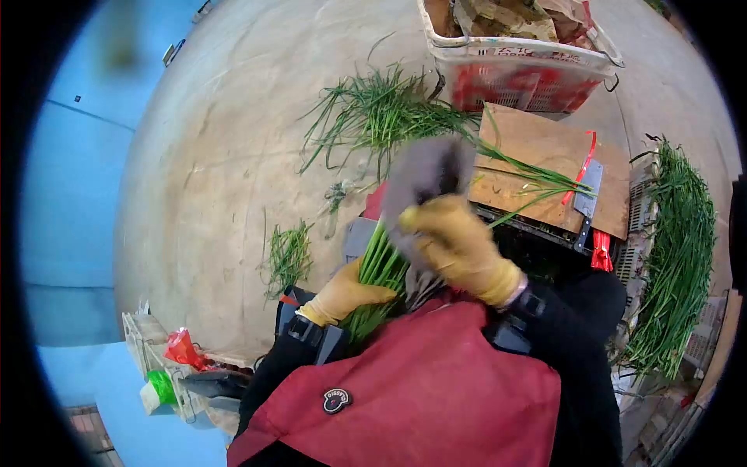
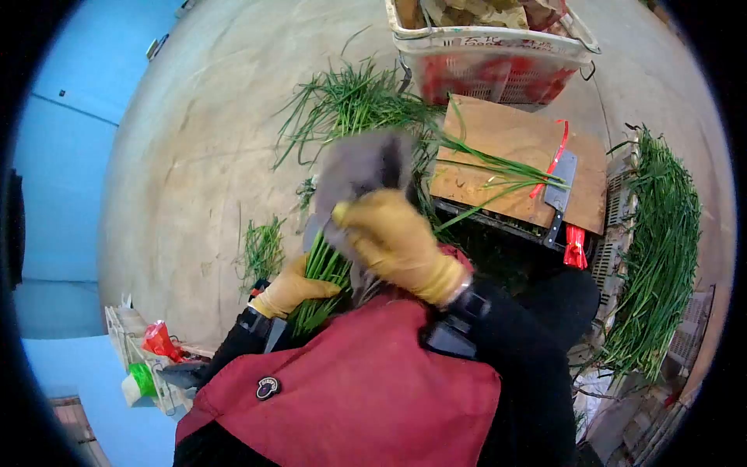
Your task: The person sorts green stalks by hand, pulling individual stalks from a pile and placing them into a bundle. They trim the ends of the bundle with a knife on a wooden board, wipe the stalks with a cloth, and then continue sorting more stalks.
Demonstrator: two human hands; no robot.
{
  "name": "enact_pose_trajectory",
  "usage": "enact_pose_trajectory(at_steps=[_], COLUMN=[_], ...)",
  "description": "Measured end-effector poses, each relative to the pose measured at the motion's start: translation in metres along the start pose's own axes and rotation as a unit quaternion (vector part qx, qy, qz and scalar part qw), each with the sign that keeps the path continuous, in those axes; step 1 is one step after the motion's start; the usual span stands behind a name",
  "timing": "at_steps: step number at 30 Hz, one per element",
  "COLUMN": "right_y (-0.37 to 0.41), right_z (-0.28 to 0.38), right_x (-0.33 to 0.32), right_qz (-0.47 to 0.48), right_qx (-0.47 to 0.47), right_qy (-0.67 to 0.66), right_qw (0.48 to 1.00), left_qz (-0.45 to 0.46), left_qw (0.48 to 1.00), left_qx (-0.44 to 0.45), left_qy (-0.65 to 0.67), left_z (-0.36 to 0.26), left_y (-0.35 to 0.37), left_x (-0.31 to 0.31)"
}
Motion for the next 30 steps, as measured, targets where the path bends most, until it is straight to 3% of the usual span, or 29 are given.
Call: enact_pose_trajectory(at_steps=[1,3,6,7,9,10,11,13,14,15,17,19,21,23,26,30], right_y=[0.006,0.031,0.040,0.055,0.082,0.098,0.106,0.101,0.093,0.078,0.058,0.055,0.049,0.065,0.061,0.025], right_z=[-0.011,-0.036,-0.094,-0.119,-0.142,-0.153,-0.146,-0.132,-0.131,-0.123,-0.107,-0.082,-0.051,-0.052,-0.041,0.014], right_x=[0.030,0.049,0.046,0.036,0.010,0.003,-0.002,-0.014,-0.015,-0.018,-0.007,0.006,0.003,0.008,-0.003,0.005], right_qz=[0.142,0.113,0.133,0.128,0.138,0.252,0.373,0.446,0.426,0.314,0.271,0.387,0.468,0.490,0.355,0.389], right_qx=[0.006,-0.015,0.137,0.251,0.293,0.366,0.366,0.361,0.330,0.268,0.162,0.300,0.276,0.190,0.166,0.037], right_qy=[0.061,0.089,0.223,0.188,0.191,0.219,0.257,0.293,0.312,0.280,0.144,0.070,0.158,0.164,0.077,0.070], right_qw=[0.988,0.989,0.956,0.941,0.927,0.869,0.813,0.765,0.782,0.867,0.938,0.869,0.824,0.835,0.917,0.918], left_qz=[0.009,-0.003,0.007,0.016,0.028,0.030,0.033,-0.035,-0.036,-0.038,-0.042,-0.057,-0.054,-0.081,-0.073,-0.063], left_qw=[1.000,1.000,1.000,1.000,0.999,0.997,0.993,0.992,0.991,0.990,0.989,0.988,0.990,0.991,0.988,0.981], left_qx=[0.005,-0.014,-0.013,0.003,0.022,0.018,0.012,0.039,0.056,0.074,0.102,0.126,0.120,0.107,0.134,0.167], left_qy=[0.028,0.025,0.012,0.001,0.029,0.070,0.112,0.117,0.117,0.117,0.099,0.072,0.059,0.002,-0.016,-0.069], left_z=[0.000,0.003,0.012,0.009,0.002,0.001,0.001,0.005,0.001,-0.002,-0.013,-0.030,-0.041,-0.033,-0.028,-0.028], left_y=[-0.003,-0.004,-0.004,-0.004,-0.002,0.005,0.011,0.016,0.018,0.018,0.011,0.001,-0.017,-0.035,-0.045,-0.052], left_x=[0.000,-0.001,-0.004,-0.006,-0.014,-0.023,-0.030,-0.056,-0.064,-0.071,-0.076,-0.073,-0.071,-0.077,-0.064,-0.066])
Point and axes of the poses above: each hand's wrist, its own y-axis away from the middle knuckle, its own x-axis out of the palm, z = x × y, the point moved 5 cm from there along -y, towards the middle knuckle, and after that the axes turned 5 degrees about -z, right-handed, at the moved point
